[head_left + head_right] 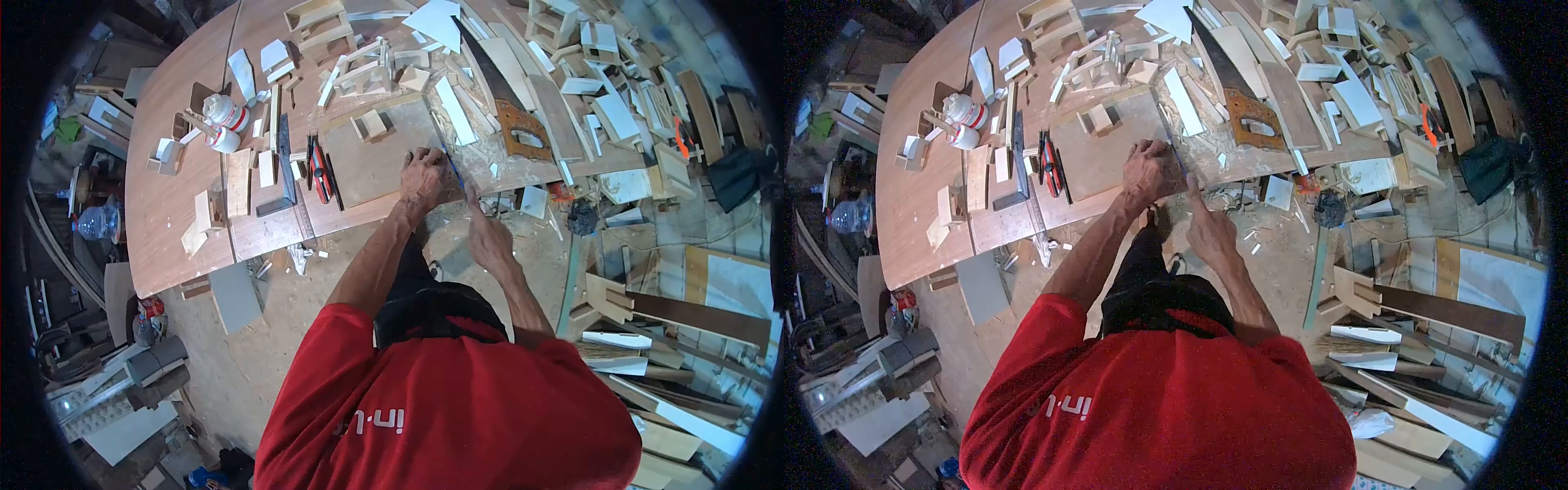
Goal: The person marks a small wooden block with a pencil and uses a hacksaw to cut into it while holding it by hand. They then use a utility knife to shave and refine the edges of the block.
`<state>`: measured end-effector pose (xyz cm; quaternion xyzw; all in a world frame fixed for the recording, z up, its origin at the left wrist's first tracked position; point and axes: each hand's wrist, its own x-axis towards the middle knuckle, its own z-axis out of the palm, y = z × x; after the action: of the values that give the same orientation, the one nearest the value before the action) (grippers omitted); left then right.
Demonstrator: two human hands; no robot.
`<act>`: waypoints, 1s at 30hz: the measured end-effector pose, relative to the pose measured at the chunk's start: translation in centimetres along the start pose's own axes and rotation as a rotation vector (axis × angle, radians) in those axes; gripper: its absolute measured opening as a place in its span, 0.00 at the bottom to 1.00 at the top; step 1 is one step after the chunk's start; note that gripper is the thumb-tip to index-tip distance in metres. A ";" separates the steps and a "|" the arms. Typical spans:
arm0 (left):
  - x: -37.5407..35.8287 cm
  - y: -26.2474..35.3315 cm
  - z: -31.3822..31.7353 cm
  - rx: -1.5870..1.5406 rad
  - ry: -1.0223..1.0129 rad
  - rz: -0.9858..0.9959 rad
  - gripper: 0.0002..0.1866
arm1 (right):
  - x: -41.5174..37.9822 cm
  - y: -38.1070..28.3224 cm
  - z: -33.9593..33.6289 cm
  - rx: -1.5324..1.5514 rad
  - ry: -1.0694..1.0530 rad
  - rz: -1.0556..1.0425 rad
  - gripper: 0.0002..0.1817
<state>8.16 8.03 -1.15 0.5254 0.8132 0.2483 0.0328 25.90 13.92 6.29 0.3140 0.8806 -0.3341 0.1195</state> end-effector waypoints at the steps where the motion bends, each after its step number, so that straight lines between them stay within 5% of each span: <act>1: 0.0 -0.1 0.2 0.022 0.003 -0.005 0.18 | 0.6 0.2 0.6 -0.003 -0.010 0.000 0.40; 6: -0.1 0.3 -0.3 0.042 0.004 0.039 0.20 | 5.6 3.2 4.6 0.027 0.369 -0.292 0.41; 10: -0.2 -0.5 0.6 0.086 0.069 0.062 0.18 | 0.9 1.7 2.5 -0.010 0.140 -0.093 0.41; 16: -0.4 0.7 0.1 0.054 0.031 0.035 0.16 | 3.5 2.4 3.3 -0.009 0.384 -0.305 0.44; 19: 0.1 0.3 -0.4 0.067 0.046 0.022 0.16 | 0.1 0.4 1.0 -0.016 0.048 -0.011 0.42; 22: -0.3 0.9 -0.3 0.048 0.012 0.017 0.16 | 2.9 1.4 2.6 -0.040 0.144 -0.063 0.42; 24: 0.1 0.5 -0.1 0.045 0.020 0.028 0.17 | 4.8 2.4 3.8 -0.005 0.385 -0.297 0.43; 27: 0.2 -0.4 0.8 0.050 0.012 0.004 0.17 | -0.3 0.7 1.0 -0.030 0.102 -0.041 0.42; 30: -0.1 0.2 0.2 0.058 -0.004 0.017 0.17 | 2.8 1.4 2.2 -0.053 0.185 -0.099 0.43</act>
<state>8.46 8.10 -1.29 0.5333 0.8155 0.2240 0.0173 24.66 14.60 2.73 0.2965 0.9108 -0.2856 0.0294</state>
